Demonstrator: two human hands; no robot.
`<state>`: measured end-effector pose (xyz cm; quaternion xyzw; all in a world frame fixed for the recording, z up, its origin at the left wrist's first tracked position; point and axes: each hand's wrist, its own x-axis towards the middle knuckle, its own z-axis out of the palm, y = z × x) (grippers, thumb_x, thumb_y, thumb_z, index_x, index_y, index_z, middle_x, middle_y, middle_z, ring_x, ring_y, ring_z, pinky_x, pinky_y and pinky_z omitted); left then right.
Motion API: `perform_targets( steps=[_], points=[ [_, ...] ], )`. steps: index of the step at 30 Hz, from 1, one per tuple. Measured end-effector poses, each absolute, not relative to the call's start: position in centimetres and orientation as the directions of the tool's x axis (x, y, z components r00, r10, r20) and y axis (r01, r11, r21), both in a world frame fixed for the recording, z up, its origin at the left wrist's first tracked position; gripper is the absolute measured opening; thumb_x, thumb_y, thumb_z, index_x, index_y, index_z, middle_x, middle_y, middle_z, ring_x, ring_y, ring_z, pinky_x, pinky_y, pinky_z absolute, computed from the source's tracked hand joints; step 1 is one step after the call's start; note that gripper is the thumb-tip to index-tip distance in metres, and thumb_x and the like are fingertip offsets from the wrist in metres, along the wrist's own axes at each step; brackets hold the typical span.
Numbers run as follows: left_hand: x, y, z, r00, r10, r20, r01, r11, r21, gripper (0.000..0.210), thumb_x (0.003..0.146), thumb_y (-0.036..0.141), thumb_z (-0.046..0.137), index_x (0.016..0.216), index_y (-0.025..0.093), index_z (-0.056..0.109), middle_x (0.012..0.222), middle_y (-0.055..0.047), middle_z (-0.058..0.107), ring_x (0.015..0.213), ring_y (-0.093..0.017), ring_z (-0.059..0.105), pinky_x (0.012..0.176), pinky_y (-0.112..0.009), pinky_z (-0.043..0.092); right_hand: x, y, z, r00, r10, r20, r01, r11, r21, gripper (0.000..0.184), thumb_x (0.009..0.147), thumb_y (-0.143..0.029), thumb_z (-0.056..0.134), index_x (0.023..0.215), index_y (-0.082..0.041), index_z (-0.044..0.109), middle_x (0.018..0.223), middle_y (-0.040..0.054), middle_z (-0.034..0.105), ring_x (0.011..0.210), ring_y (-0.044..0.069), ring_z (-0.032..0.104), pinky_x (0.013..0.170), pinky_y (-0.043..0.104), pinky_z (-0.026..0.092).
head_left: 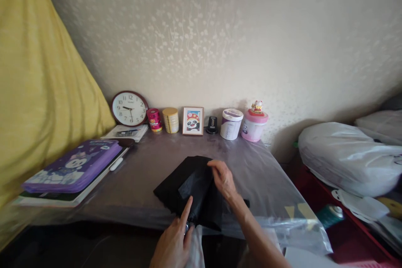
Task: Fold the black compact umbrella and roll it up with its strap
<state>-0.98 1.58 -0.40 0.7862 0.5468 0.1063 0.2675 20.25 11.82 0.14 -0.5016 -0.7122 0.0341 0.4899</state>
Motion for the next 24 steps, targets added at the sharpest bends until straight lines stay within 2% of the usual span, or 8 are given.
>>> perform_targets(
  steps=[4, 9, 11, 14, 16, 18, 20, 24],
  points=[
    [-1.2, 1.7, -0.7, 0.394, 0.914, -0.095, 0.770, -0.272, 0.578, 0.057, 0.090, 0.024, 0.026, 0.143, 0.021, 0.005, 0.116, -0.011, 0.059, 0.104, -0.019, 0.057, 0.089, -0.028, 0.039, 18.8, 11.5, -0.1, -0.286, 0.767, 0.575, 0.693, 0.580, -0.429, 0.035, 0.083, -0.006, 0.039, 0.103, -0.023, 0.062, 0.112, 0.0043, 0.062, 0.104, 0.017, 0.054, 0.092, 0.037, 0.041],
    [-1.3, 1.8, -1.2, 0.391, 0.918, -0.062, 0.737, -0.273, 0.618, 0.060, 0.089, 0.024, 0.030, 0.143, 0.022, 0.005, 0.121, -0.010, 0.057, 0.106, -0.018, 0.056, 0.089, -0.027, 0.040, 19.5, 13.7, 0.3, -0.026, 0.797, 0.604, 0.816, 0.366, -0.447, 0.036, 0.082, -0.005, 0.037, 0.106, -0.018, 0.062, 0.116, 0.0108, 0.060, 0.106, 0.022, 0.053, 0.092, 0.043, 0.040],
    [-1.3, 1.8, -1.3, 0.388, 0.920, -0.060, 0.732, -0.268, 0.627, 0.060, 0.089, 0.024, 0.030, 0.144, 0.021, 0.005, 0.124, -0.010, 0.055, 0.105, -0.018, 0.057, 0.088, -0.026, 0.040, 19.2, 13.2, 0.5, -0.039, 0.768, 0.639, 0.787, 0.418, -0.454, 0.039, 0.082, -0.004, 0.035, 0.106, -0.018, 0.062, 0.115, 0.0100, 0.061, 0.107, 0.020, 0.052, 0.093, 0.042, 0.040],
    [-1.3, 1.8, -1.4, 0.372, 0.926, -0.060, 0.731, -0.253, 0.634, 0.061, 0.089, 0.024, 0.029, 0.144, 0.019, 0.003, 0.129, -0.011, 0.052, 0.105, -0.018, 0.058, 0.088, -0.026, 0.041, 18.0, 11.9, 0.4, -0.278, 0.733, 0.621, 0.683, 0.605, -0.409, 0.041, 0.082, -0.003, 0.036, 0.106, -0.023, 0.062, 0.111, 0.0048, 0.063, 0.108, 0.017, 0.052, 0.096, 0.039, 0.039],
    [-1.4, 1.8, -1.5, 0.369, 0.927, -0.060, 0.728, -0.249, 0.639, 0.061, 0.089, 0.025, 0.029, 0.144, 0.018, 0.001, 0.130, -0.012, 0.051, 0.107, -0.018, 0.056, 0.089, -0.026, 0.041, 17.8, 11.6, 0.0, -0.341, 0.730, 0.592, 0.666, 0.633, -0.396, 0.040, 0.081, -0.004, 0.037, 0.105, -0.023, 0.062, 0.111, 0.0044, 0.064, 0.110, 0.017, 0.052, 0.097, 0.039, 0.038],
    [-1.4, 1.8, -1.6, 0.371, 0.927, -0.057, 0.717, -0.247, 0.652, 0.062, 0.089, 0.025, 0.030, 0.143, 0.018, 0.001, 0.129, -0.011, 0.052, 0.110, -0.017, 0.055, 0.090, -0.026, 0.040, 18.7, 12.1, -0.5, -0.208, 0.767, 0.607, 0.713, 0.543, -0.443, 0.037, 0.081, -0.006, 0.038, 0.105, -0.019, 0.063, 0.114, 0.0076, 0.062, 0.110, 0.019, 0.052, 0.097, 0.040, 0.038],
    [-1.6, 1.8, -1.6, 0.376, 0.925, -0.051, 0.693, -0.244, 0.678, 0.061, 0.090, 0.027, 0.030, 0.143, 0.018, 0.002, 0.130, -0.010, 0.051, 0.112, -0.017, 0.053, 0.092, -0.026, 0.040, 20.6, 12.8, -1.0, 0.038, 0.797, 0.603, 0.731, 0.390, -0.560, 0.033, 0.081, -0.010, 0.038, 0.102, -0.016, 0.063, 0.111, 0.0105, 0.063, 0.106, 0.020, 0.054, 0.095, 0.040, 0.040],
    [-1.9, 1.8, -1.7, 0.368, 0.929, -0.027, 0.630, -0.227, 0.743, 0.060, 0.091, 0.032, 0.030, 0.143, 0.021, 0.002, 0.134, -0.007, 0.047, 0.117, -0.016, 0.049, 0.096, -0.027, 0.037, 24.8, 12.6, -1.6, 0.347, 0.848, 0.400, 0.579, 0.142, -0.803, 0.027, 0.080, -0.022, 0.042, 0.095, -0.020, 0.064, 0.093, 0.0059, 0.068, 0.089, 0.020, 0.062, 0.083, 0.037, 0.047]
  ],
)
